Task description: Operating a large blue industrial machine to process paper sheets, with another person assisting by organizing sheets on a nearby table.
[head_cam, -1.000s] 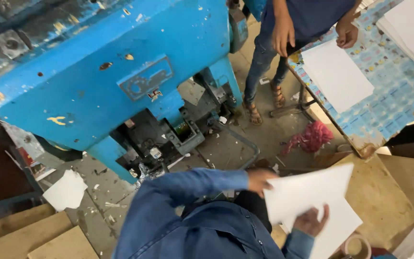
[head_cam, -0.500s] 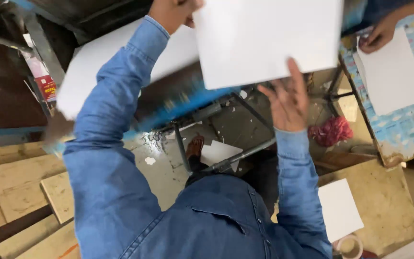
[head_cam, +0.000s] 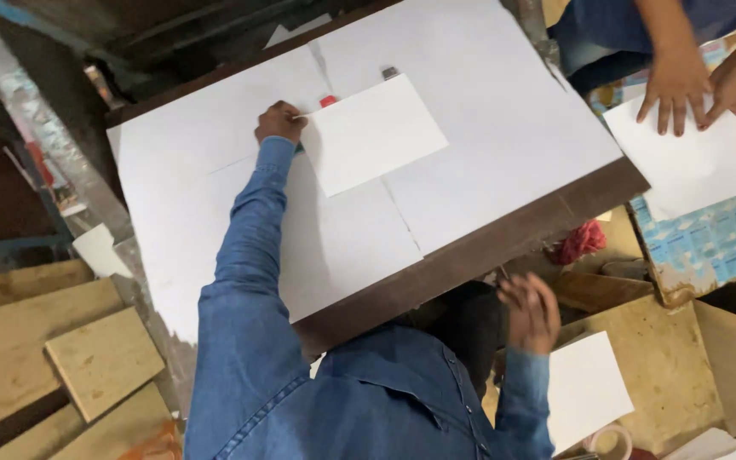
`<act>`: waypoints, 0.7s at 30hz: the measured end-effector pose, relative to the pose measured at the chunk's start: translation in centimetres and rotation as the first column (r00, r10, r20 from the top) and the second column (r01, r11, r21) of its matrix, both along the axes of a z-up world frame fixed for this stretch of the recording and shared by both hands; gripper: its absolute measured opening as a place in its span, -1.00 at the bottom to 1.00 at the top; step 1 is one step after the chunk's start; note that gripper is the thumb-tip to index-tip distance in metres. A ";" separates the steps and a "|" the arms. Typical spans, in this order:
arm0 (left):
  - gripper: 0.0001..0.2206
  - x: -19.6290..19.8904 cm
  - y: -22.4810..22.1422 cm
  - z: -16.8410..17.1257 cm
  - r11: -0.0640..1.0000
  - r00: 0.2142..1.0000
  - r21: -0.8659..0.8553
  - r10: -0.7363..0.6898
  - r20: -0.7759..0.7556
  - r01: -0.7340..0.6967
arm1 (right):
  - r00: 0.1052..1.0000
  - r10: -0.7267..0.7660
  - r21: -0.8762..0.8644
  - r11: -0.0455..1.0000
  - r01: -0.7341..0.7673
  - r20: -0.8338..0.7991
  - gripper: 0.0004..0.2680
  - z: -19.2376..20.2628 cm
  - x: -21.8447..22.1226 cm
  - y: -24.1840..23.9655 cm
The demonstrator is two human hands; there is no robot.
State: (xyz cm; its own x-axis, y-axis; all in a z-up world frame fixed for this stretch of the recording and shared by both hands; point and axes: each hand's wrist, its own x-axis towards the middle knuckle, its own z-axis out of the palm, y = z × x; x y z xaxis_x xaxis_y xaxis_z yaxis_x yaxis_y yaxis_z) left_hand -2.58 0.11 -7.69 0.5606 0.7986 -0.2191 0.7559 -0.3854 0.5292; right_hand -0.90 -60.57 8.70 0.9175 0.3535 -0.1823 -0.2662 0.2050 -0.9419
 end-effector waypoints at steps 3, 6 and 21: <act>-0.78 1.9 3.6 0.8 0.996 0.998 -0.077 0.050 0.036 -0.047 | 0.944 -0.331 -0.171 0.929 0.327 0.009 -0.68 -8.8 -3.2 -11.3; -0.65 6.0 5.4 5.5 0.997 0.969 0.081 0.035 -0.246 -0.015 | 0.835 -0.099 -0.752 0.386 0.534 0.541 -0.69 -15.0 -6.1 -19.4; -0.82 -1.4 -4.7 41.5 0.657 0.468 0.743 -0.701 0.539 0.128 | 0.925 0.199 -0.883 -0.287 0.372 0.325 -0.74 -24.0 -4.7 -25.9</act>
State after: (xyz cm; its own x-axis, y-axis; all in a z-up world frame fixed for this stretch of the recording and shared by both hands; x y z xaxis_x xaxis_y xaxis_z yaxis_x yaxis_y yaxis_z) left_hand -3.99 -4.57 33.85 0.5562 0.1927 0.8084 -0.1587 -0.9302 0.3309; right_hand -5.64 -86.51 -15.27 0.9948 -0.0895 0.0480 -0.0920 -0.9944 0.0526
